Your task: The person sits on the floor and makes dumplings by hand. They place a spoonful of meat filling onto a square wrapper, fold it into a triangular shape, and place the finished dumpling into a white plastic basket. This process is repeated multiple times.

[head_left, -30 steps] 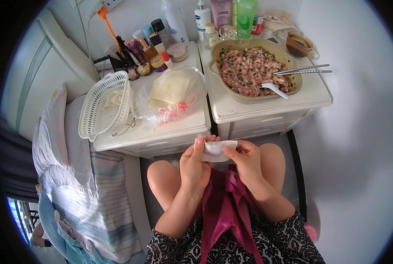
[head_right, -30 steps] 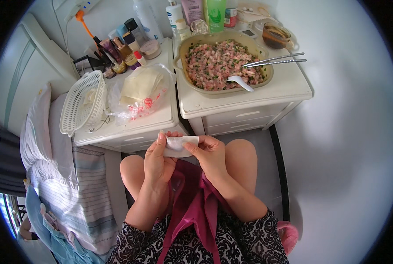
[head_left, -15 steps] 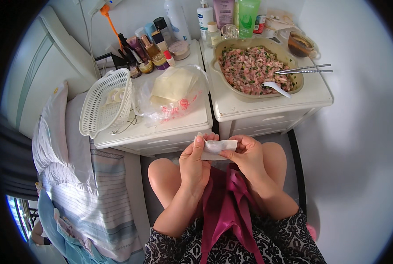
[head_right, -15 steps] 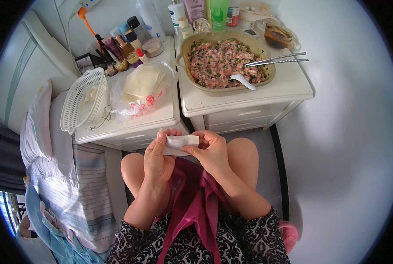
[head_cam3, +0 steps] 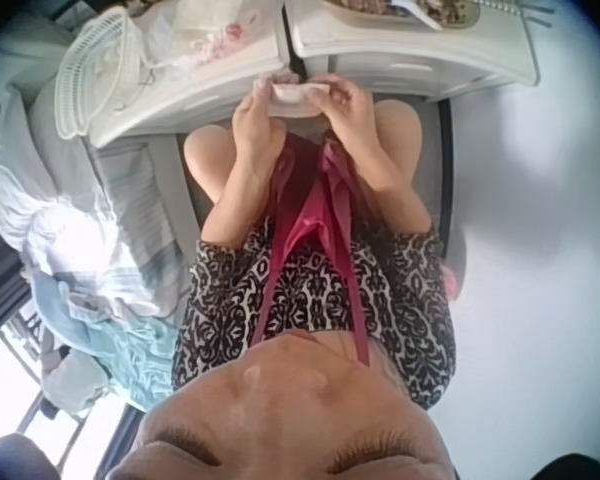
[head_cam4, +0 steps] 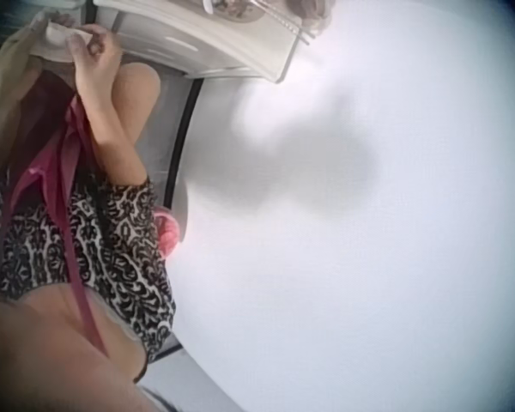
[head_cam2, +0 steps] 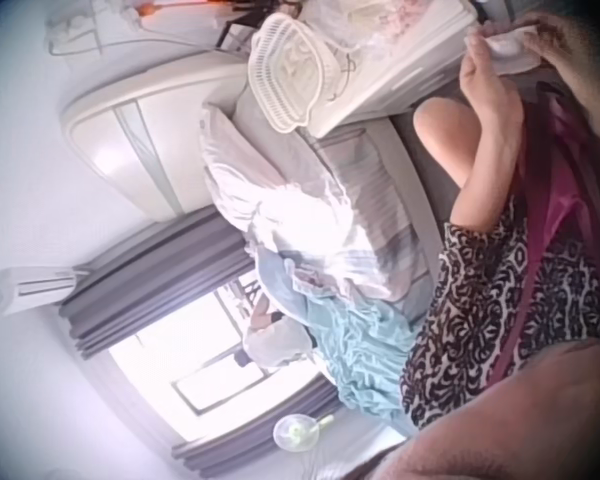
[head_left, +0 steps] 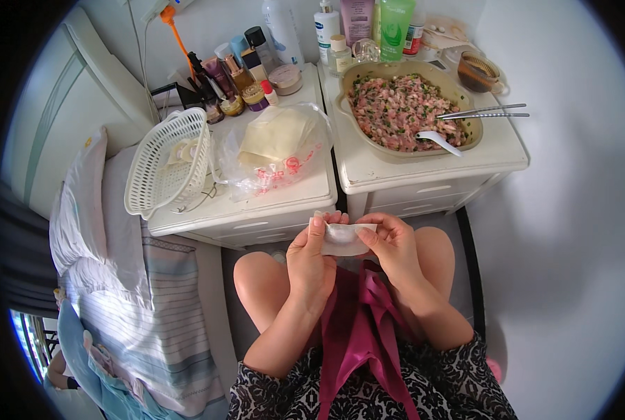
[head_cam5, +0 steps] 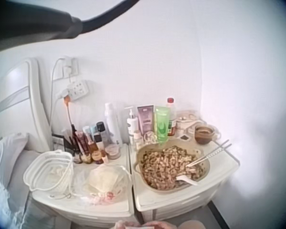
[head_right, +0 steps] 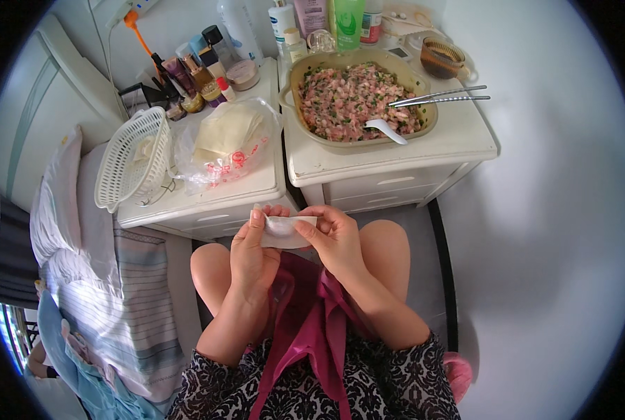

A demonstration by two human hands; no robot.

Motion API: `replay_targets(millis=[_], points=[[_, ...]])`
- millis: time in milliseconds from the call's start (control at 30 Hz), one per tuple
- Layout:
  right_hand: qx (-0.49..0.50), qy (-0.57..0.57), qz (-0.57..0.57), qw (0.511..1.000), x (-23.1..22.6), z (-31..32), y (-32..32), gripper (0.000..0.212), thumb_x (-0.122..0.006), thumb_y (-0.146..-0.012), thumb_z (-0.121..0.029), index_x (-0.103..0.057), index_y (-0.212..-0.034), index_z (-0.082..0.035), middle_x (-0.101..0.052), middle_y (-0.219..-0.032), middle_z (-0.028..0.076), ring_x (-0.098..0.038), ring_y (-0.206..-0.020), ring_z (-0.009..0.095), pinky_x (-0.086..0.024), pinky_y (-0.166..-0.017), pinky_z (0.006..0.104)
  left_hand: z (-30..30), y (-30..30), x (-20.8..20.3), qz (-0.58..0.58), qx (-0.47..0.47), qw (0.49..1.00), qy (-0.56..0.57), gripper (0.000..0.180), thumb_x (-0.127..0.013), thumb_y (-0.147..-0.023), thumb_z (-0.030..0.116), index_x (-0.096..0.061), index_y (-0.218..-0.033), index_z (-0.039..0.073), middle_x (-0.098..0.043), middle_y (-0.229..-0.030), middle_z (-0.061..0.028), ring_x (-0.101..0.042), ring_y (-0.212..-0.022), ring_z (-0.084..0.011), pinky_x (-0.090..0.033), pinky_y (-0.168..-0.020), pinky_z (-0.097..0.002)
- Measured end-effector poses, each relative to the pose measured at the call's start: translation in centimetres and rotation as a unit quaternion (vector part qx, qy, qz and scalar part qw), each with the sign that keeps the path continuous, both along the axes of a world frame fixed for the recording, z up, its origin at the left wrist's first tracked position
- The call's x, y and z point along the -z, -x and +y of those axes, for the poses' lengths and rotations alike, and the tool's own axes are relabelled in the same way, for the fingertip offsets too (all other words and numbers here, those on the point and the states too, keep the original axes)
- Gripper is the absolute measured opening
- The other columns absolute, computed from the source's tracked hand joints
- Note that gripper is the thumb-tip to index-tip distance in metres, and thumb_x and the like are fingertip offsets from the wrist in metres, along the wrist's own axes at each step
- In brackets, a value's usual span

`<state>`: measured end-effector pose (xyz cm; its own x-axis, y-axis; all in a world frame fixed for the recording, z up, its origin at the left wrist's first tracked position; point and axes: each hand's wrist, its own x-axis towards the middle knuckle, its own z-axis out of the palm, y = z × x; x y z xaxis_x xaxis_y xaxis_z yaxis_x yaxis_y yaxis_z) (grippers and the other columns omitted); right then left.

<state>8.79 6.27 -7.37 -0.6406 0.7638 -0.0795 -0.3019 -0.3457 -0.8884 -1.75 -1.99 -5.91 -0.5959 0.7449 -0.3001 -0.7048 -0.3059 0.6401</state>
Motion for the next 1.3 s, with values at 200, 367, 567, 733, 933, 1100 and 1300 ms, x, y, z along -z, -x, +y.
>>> replay_targets(millis=[200, 367, 567, 733, 933, 1100, 1300], points=[[0.08, -0.115, -0.067, 0.988, 0.6, 0.6, 0.1, 0.013, -0.067, -0.081, -0.01, -0.067, -0.083, 0.003, -0.058, -0.067, -0.003, -0.047, -0.06, 0.002, -0.036, -0.052, 0.0157, -0.5, 0.0, -0.7, -0.022, 0.077, 0.997, 0.008, 0.028, -0.058, -0.087, 0.016, -0.055, -0.107, -0.003, -0.059, -0.104, -0.0111, -0.058, -0.097, -0.0207, -0.049, -0.087, -0.0357], [0.058, -0.119, -0.074, 0.988, 0.6, 0.9, -0.1, 0.014, -0.067, -0.081, -0.011, -0.067, -0.083, 0.003, -0.057, -0.066, -0.004, -0.046, -0.059, 0.001, -0.034, -0.05, 0.0157, -1.1, 1.0, 0.2, 0.2, 0.147, 0.966, 0.074, 0.04, -0.067, -0.075, -0.006, -0.054, -0.112, -0.006, -0.06, -0.104, -0.0096, -0.059, -0.088, -0.0127, -0.051, -0.078, -0.0262], [0.039, -0.12, -0.089, 0.988, 0.5, 1.0, -0.4, 0.014, -0.068, -0.08, -0.009, -0.066, -0.086, 0.003, -0.06, -0.069, -0.001, -0.049, -0.059, 0.002, -0.038, -0.051, 0.0163, -1.0, 1.7, -0.4, 0.252, 0.163, 0.947, 0.117, 0.045, -0.069, -0.07, -0.01, -0.055, -0.112, -0.007, -0.062, -0.096, -0.0071, -0.058, -0.084, -0.0094, -0.05, -0.076, -0.0226], [-0.078, -0.097, -0.075, 0.989, -0.2, 2.0, -0.7, 0.021, -0.069, -0.076, -0.003, -0.062, -0.093, 0.005, -0.064, -0.076, 0.004, -0.058, -0.066, 0.005, -0.046, -0.057, 0.0189, -1.5, 2.7, -0.2, 0.315, 0.193, 0.921, 0.122, 0.044, -0.069, -0.071, -0.007, -0.055, -0.113, -0.006, -0.063, -0.094, -0.0061, -0.058, -0.084, -0.0085, -0.049, -0.074, -0.0215], [-0.114, -0.11, -0.111, 0.981, -1.2, 2.5, -0.9, 0.023, -0.07, -0.073, 0.001, -0.06, -0.094, 0.005, -0.065, -0.08, 0.006, -0.06, -0.071, 0.007, -0.048, -0.061, 0.0192, -1.7, 2.9, -0.8, 0.273, 0.204, 0.935, 0.097, 0.032, -0.064, -0.079, -0.002, -0.057, -0.11, -0.003, -0.063, -0.097, -0.0066, -0.059, -0.086, -0.0103, -0.049, -0.078, -0.0227], [-0.091, -0.097, -0.112, 0.985, -1.0, 2.2, -1.1, 0.022, -0.069, -0.075, -0.001, -0.06, -0.094, 0.006, -0.064, -0.078, 0.006, -0.059, -0.07, 0.007, -0.048, -0.06, 0.0188, -1.2, 2.4, -1.4, 0.028, 0.155, 0.987, 0.039, 0.022, -0.053, -0.091, 0.015, -0.06, -0.104, -0.001, -0.063, -0.099, -0.0097, -0.061, -0.088, -0.017, -0.051, -0.079, -0.0283], [-0.028, -0.127, -0.108, 0.986, -0.7, 2.5, -1.7, 0.017, -0.065, -0.082, -0.01, -0.064, -0.091, 0.005, -0.064, -0.074, 0.005, -0.057, -0.065, 0.007, -0.047, -0.056, 0.0186, -0.1, 2.2, -0.4, 0.065, 0.143, 0.987, 0.046, 0.024, -0.052, -0.092, 0.02, -0.063, -0.096, -0.001, -0.063, -0.099, -0.0112, -0.063, -0.086, -0.0187, -0.054, -0.072, -0.0313]])
